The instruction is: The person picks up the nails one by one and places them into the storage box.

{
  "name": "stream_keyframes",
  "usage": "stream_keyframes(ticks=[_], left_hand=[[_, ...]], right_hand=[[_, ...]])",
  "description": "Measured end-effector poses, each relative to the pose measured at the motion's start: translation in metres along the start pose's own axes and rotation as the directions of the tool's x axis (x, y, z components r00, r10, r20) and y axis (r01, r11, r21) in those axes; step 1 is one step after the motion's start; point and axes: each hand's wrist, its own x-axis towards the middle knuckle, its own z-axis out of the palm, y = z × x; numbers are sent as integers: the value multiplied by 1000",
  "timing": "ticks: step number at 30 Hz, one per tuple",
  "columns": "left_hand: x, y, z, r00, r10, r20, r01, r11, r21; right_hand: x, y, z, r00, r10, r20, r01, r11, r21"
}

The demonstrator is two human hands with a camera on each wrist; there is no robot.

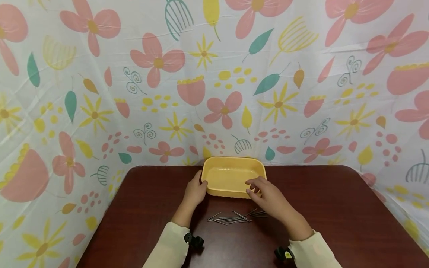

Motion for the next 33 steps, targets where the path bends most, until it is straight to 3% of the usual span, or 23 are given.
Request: stream_keyframes(ticks=[17, 24, 33], left_hand=[[-4, -3, -5, 998, -46, 35, 48, 997, -65], [-7, -8, -7, 997, -45, 63, 50, 995, -83], [-12, -11, -7, 999, -13, 49, 16, 998, -63]], right_hand=[[-7, -6, 9, 978, 40, 205, -39, 999, -9], [-8, 1, 17, 971, 58, 232, -60, 998, 1], [-11, 3, 22, 965, 68, 255, -73, 997, 8]])
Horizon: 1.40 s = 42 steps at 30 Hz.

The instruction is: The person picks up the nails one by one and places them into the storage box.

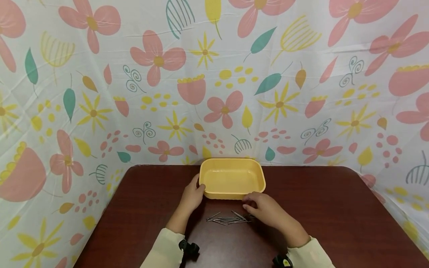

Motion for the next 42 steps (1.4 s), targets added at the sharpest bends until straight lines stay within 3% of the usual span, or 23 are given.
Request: stream_keyframes(ticks=[9, 14, 24, 33, 42], left_hand=[[-3, -3, -2, 1000, -7, 23, 7, 1000, 1], [-4, -5, -3, 999, -23, 49, 26, 998, -56], [-4, -6, -2, 997, -31, 64, 42, 985, -170], [-3, -12, -3, 992, -52, 113, 74, 977, -198], [-4, -14, -3, 992, -54, 115, 75, 979, -191]], right_hand=[[3, -1, 8, 1000, -3, 19, 3, 999, -43], [2, -1, 14, 999, -29, 15, 30, 997, -68], [2, -1, 21, 999, 13, 30, -10, 996, -93], [2, -2, 25, 999, 40, 32, -37, 996, -86], [2, -2, 30, 999, 38, 30, -34, 993, -115]])
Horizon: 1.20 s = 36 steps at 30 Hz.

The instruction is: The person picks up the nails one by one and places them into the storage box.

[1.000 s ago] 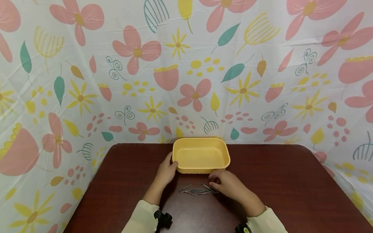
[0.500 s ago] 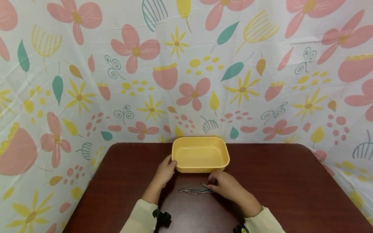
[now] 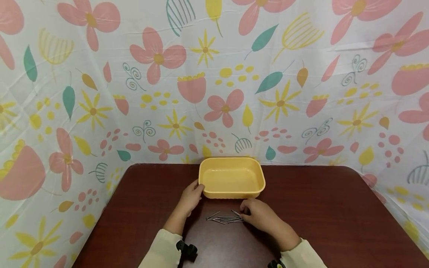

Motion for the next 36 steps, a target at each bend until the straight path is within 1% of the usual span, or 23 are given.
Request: stream_keyframes(ticks=[4, 8, 19, 21, 26, 30, 36], left_hand=[[1, -2, 0, 1000, -5, 9, 5, 1000, 1], [1, -3, -1, 1000, -10, 3, 10, 1000, -2], [1, -1, 0, 1000, -9, -1, 9, 1000, -23], [1, -1, 1, 1000, -16, 4, 16, 999, -28], [0, 0, 0, 1000, -11, 22, 11, 1000, -29], [0, 0, -2, 999, -4, 36, 5, 1000, -26], [0, -2, -5, 998, -17, 65, 20, 999, -36]], right_hand=[[-1, 1, 2, 1000, -11, -8, 11, 1000, -14], [0, 1, 4, 1000, -19, -18, 18, 1000, -26], [0, -1, 3, 999, -41, -20, 41, 999, -28], [0, -1, 3, 999, -40, -21, 39, 999, -28], [1, -2, 3, 1000, -24, -14, 24, 999, -31], [2, -2, 4, 1000, -20, -24, 19, 999, -45], [1, -3, 4, 999, -20, -30, 19, 999, -51]])
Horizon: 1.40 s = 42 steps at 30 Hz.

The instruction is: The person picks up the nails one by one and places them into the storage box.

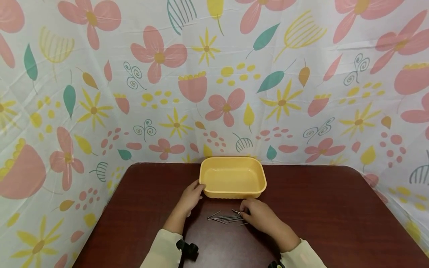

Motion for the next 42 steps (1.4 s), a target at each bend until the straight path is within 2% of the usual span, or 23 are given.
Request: stream_keyframes(ticks=[8, 15, 22, 28, 35, 39, 42], left_hand=[[0, -1, -2, 1000, 5, 18, -4, 1000, -11], [0, -3, -3, 1000, -8, 24, 8, 1000, 3], [0, -3, -2, 1000, -9, 29, 9, 1000, -18], [-2, -1, -4, 1000, -18, 22, 18, 1000, -11], [-1, -3, -6, 999, 3, 36, -2, 1000, -30], [-9, 10, -8, 998, 5, 55, -3, 999, -41], [-9, 11, -7, 999, 1, 53, 0, 999, -35]], right_hand=[[0, -1, -3, 999, -42, -28, 43, 999, 15], [0, -4, -7, 989, -104, -101, 104, 995, -2], [0, -7, -18, 985, -104, -141, 105, 995, 1], [4, -8, -26, 970, -117, -213, 123, 992, 15], [11, -3, -35, 959, -118, -257, 126, 992, 16], [15, 1, -39, 955, -108, -275, 115, 993, 12], [18, 5, -42, 951, -112, -288, 117, 993, 1]])
